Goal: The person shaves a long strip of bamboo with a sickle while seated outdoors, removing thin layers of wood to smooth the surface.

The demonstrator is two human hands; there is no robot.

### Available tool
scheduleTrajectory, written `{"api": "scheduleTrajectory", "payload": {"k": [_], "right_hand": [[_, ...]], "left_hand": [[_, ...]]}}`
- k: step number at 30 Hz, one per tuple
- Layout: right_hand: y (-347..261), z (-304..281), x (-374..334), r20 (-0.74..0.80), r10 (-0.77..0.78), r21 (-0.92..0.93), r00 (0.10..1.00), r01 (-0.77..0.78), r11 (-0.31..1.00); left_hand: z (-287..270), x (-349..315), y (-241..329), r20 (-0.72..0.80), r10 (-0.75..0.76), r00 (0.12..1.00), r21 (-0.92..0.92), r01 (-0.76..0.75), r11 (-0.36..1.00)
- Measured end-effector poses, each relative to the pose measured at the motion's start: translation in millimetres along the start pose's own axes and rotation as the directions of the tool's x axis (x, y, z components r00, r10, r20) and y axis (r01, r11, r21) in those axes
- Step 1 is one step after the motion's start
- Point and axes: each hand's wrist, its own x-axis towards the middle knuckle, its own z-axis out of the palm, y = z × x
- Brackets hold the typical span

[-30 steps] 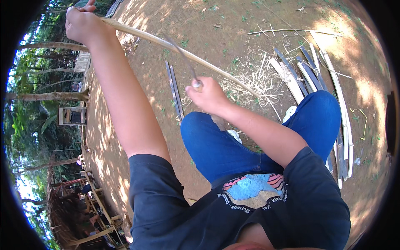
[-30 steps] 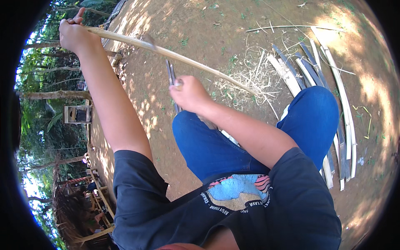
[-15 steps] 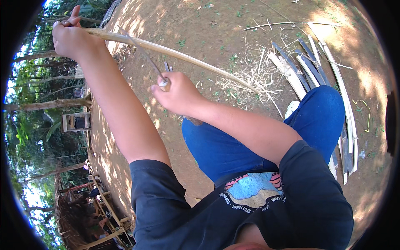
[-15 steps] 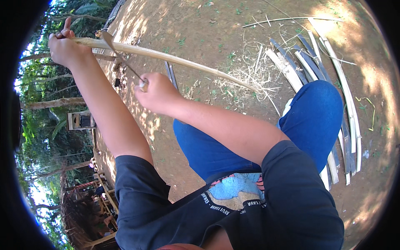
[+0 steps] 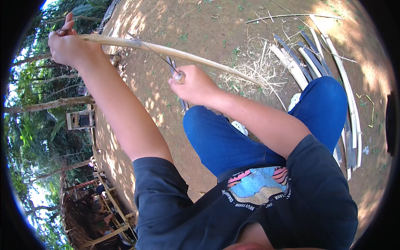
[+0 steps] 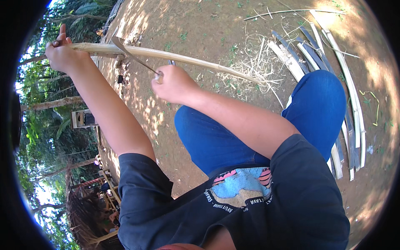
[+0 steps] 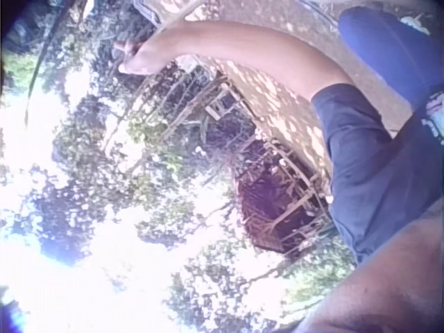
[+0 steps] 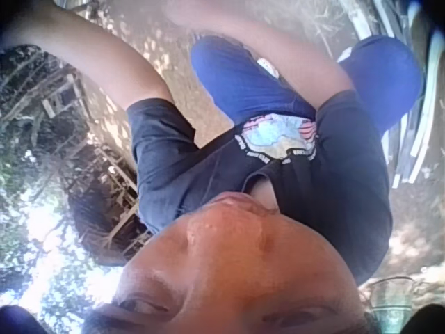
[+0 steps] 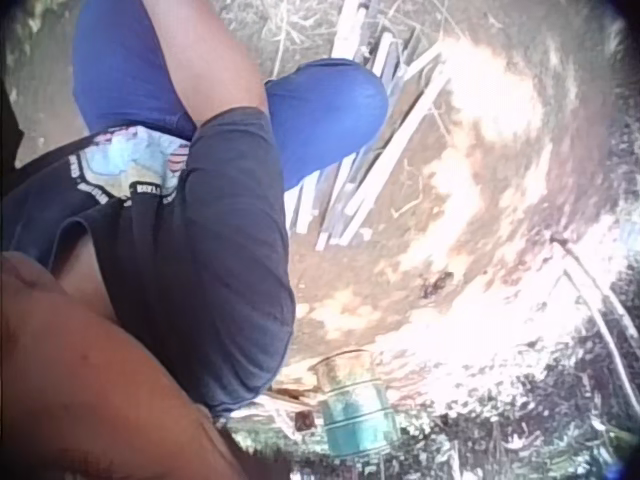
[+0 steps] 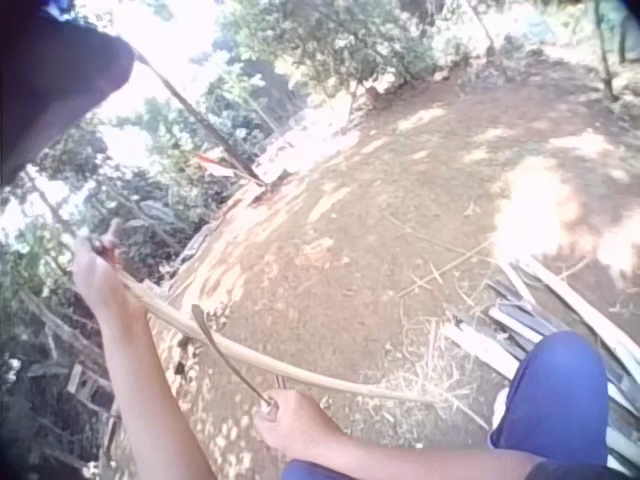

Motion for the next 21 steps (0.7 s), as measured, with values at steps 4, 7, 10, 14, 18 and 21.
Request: {"api": "scheduleTrajectory", "payload": {"k": [4,7,10,14,18,21], "right_hand": [[2,-9,-10,0.077,0.13,-0.054,0.989,-0.126,0.991],[-21,0,-10,0.048,0.071,0.003,0.996,-0.071,0.997],[-34,-1,-1,0.055,-0.035,0.006,0.998,0.035,0.999],[36,-12,-19,0.032,0.146,-0.081,0.989,-0.143,0.986],[43,-21,-26,0.05,0.239,-0.129,0.97,-0.231,0.964],[18,-9,-21,0.061,0.156,-0.064,0.986,-0.152,0.986]], "left_hand": [[-13,4,-4,-0.017,-0.017,1.0,-0.004,0.017,1.0],[-13,5,-4,-0.026,-0.025,0.999,0.012,0.025,1.0],[-5,-1,-2,0.002,-0.022,1.0,0.03,0.022,0.999],[-7,7,-7,-0.021,-0.031,0.999,0.092,0.033,0.995],[-20,11,-18,-0.077,-0.046,0.996,0.097,0.053,0.994],[-22,21,-24,-0.072,-0.033,0.997,0.105,0.04,0.994]]}}
